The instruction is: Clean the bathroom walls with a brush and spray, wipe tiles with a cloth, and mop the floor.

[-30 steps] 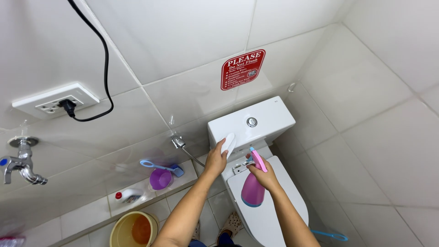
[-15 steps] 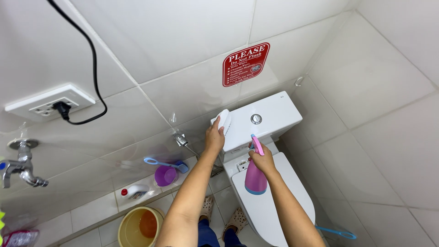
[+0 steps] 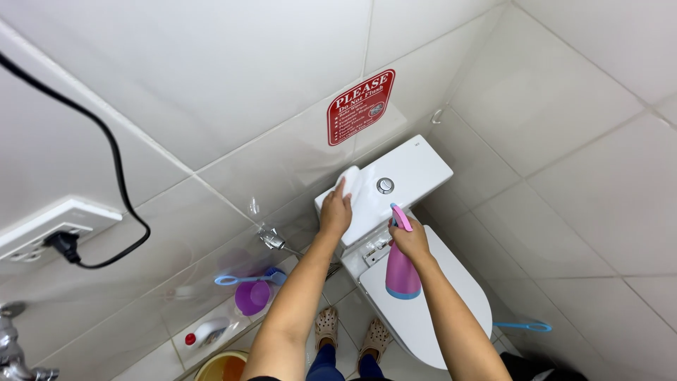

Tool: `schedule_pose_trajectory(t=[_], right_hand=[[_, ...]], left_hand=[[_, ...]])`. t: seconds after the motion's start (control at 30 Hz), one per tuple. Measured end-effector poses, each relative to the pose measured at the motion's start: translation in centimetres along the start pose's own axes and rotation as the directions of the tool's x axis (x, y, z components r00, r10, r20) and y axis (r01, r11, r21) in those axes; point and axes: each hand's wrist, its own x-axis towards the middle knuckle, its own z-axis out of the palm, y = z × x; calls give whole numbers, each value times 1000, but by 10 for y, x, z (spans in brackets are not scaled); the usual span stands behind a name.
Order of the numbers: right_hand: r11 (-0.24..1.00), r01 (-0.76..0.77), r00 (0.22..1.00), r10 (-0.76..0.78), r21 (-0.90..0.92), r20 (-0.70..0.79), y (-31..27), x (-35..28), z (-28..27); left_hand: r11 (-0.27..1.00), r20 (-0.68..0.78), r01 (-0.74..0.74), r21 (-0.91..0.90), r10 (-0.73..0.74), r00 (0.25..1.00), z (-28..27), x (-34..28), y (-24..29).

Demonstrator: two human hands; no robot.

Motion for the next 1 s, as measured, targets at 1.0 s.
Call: schedule_pose_trajectory(t=[1.0], right_hand=[[999, -14, 987, 21, 46, -158, 23, 44, -65]], left_hand=[[987, 184, -156, 39, 146, 972, 105, 107, 84]])
